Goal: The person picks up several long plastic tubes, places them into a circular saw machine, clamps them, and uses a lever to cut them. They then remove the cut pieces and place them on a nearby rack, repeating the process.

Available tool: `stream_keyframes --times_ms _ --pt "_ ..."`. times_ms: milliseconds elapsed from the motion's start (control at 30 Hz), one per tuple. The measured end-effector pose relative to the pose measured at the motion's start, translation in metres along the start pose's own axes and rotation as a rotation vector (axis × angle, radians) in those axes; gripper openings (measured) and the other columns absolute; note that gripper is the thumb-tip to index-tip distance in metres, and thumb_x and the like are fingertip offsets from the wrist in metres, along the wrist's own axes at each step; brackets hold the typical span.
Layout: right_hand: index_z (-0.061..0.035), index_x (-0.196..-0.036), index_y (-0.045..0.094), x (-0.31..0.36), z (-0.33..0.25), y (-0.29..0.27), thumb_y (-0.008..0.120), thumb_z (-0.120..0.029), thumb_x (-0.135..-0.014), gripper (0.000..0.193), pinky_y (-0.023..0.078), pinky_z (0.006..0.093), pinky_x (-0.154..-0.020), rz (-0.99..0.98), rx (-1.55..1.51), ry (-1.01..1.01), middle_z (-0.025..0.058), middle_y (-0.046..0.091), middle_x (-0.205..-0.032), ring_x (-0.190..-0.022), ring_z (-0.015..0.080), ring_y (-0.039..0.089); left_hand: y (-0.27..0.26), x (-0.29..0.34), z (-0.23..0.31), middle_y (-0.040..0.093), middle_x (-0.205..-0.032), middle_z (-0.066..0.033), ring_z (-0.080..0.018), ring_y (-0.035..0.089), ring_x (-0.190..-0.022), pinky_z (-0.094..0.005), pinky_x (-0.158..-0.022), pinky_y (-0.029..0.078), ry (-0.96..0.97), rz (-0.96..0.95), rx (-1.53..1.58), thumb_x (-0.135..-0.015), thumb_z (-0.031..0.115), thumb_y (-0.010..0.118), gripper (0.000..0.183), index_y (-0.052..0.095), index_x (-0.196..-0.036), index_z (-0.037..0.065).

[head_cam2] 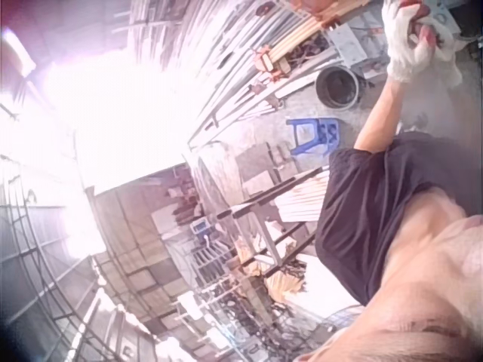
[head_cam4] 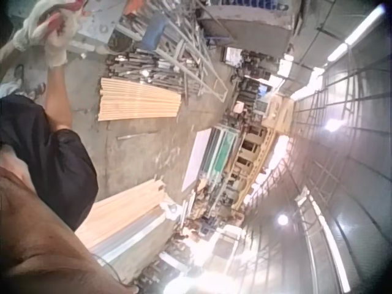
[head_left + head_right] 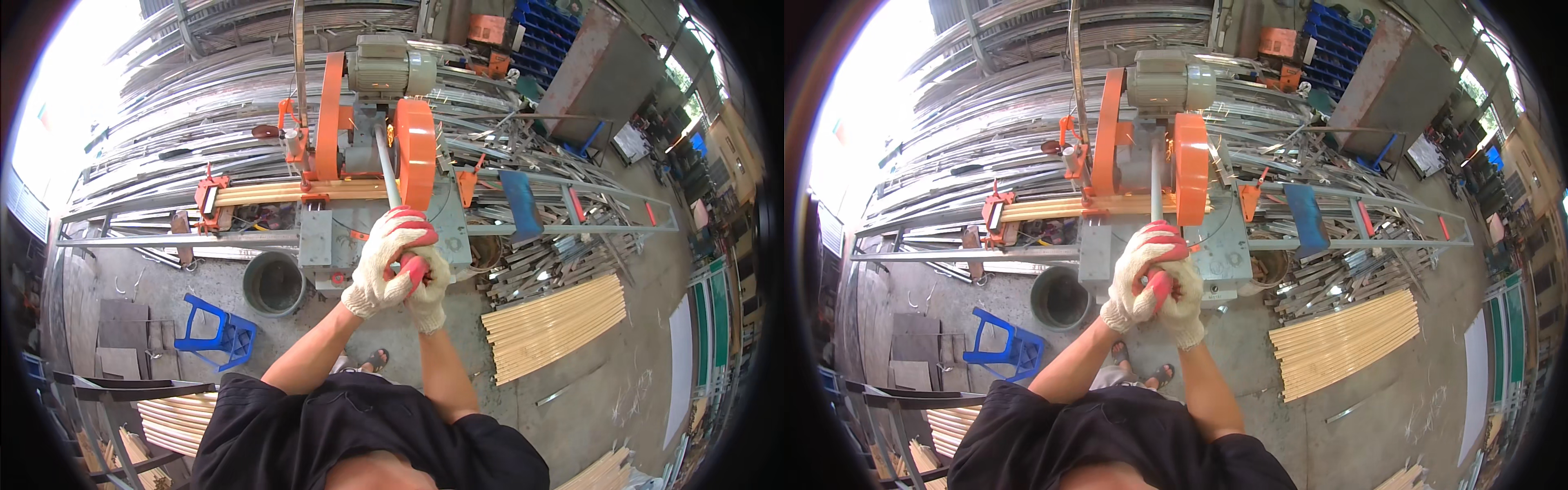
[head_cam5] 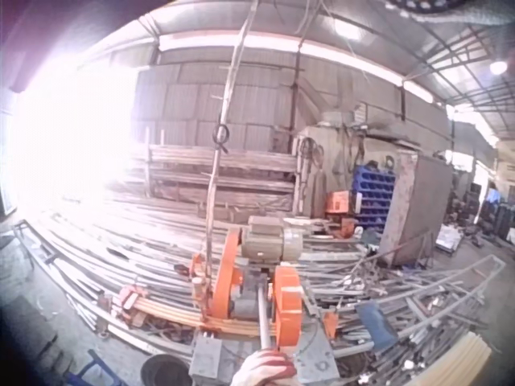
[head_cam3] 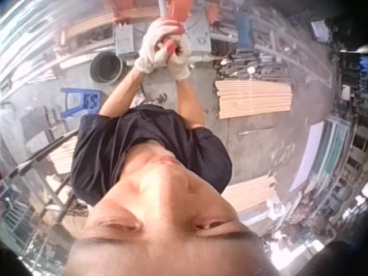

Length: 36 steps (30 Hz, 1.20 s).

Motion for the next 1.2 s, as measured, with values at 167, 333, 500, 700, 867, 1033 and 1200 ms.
stream_keyframes --times_ms 167,333,500,700,867,1033,1200 --pt "0.0022 -0.110 0.069 -0.001 -0.004 -0.001 0.067 -0.007 -0.093 0.019 0.054 0.0270 -0.070 -0.013 0.008 0.008 0.0107 0.070 -0.104 -0.085 0.0148 0.067 0.003 0.001 -0.002 0.068 -0.121 -0.0178 -0.0399 0.058 -0.124 -0.0533 -0.114 0.038 0.009 0.005 -0.022 -0.075 0.020 0.062 0.046 0.070 -0.117 0.002" --pt "0.0023 -0.107 0.068 0.006 0.005 -0.001 0.067 -0.007 -0.093 0.016 0.054 0.0268 -0.070 -0.002 -0.024 0.029 0.0109 0.070 -0.104 -0.084 0.0147 0.068 0.004 0.004 -0.004 0.068 -0.120 -0.0169 -0.0394 0.059 -0.123 -0.0536 -0.116 0.037 0.014 0.034 -0.005 -0.075 0.020 0.061 0.046 0.070 -0.117 0.002" --pt "0.0017 -0.105 0.068 0.006 0.002 0.001 0.068 -0.011 -0.094 0.017 0.053 0.0272 -0.068 0.009 -0.045 0.077 0.0097 0.068 -0.101 -0.082 0.0145 0.067 0.004 0.006 -0.006 0.069 -0.120 -0.0160 -0.0383 0.058 -0.125 -0.0541 -0.117 0.036 0.014 0.034 0.006 -0.075 0.020 0.062 0.048 0.070 -0.118 0.003" --pt "0.0014 -0.104 0.067 0.016 0.016 -0.001 0.069 -0.016 -0.093 0.020 0.052 0.0267 -0.067 0.035 -0.092 0.128 0.0092 0.067 -0.100 -0.079 0.0134 0.065 0.003 0.006 -0.005 0.069 -0.119 -0.0158 -0.0379 0.059 -0.125 -0.0549 -0.116 0.036 0.032 0.046 0.005 -0.074 0.020 0.062 0.048 0.071 -0.117 0.002" --pt "0.0008 -0.103 0.067 0.015 0.010 0.001 0.070 -0.019 -0.093 0.022 0.051 0.0265 -0.068 0.038 -0.078 0.123 0.0075 0.067 -0.098 -0.079 0.0124 0.063 0.003 0.008 -0.008 0.066 -0.118 -0.0140 -0.0374 0.059 -0.122 -0.0551 -0.118 0.034 0.026 0.070 0.060 -0.072 0.017 0.067 0.045 0.070 -0.115 0.006" --pt "-0.0011 -0.101 0.064 0.020 0.014 0.006 0.069 -0.026 -0.091 0.028 0.041 0.0248 -0.067 0.069 0.055 0.113 -0.0017 0.056 -0.087 -0.076 0.0083 0.049 -0.003 0.016 -0.012 0.066 -0.117 -0.0145 -0.0380 0.060 -0.120 -0.0555 -0.117 0.036 0.035 0.067 0.030 -0.073 0.020 0.070 0.043 0.069 -0.114 0.007" --pt "-0.0060 -0.097 0.061 0.027 0.015 0.005 0.064 -0.039 -0.095 0.033 0.041 0.0225 -0.065 0.109 0.128 0.152 -0.0040 0.055 -0.085 -0.074 0.0061 0.052 -0.003 0.021 -0.011 0.065 -0.114 -0.0132 -0.0351 0.059 -0.119 -0.0573 -0.118 0.034 0.079 0.073 0.056 -0.076 0.022 0.073 0.040 0.068 -0.114 0.009"
Point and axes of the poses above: each hand's wrist, its own x-axis away from the middle knuckle, its own y-axis out of the palm, z = x × y, the point moved 5 cm from there along -x, towards the middle knuckle
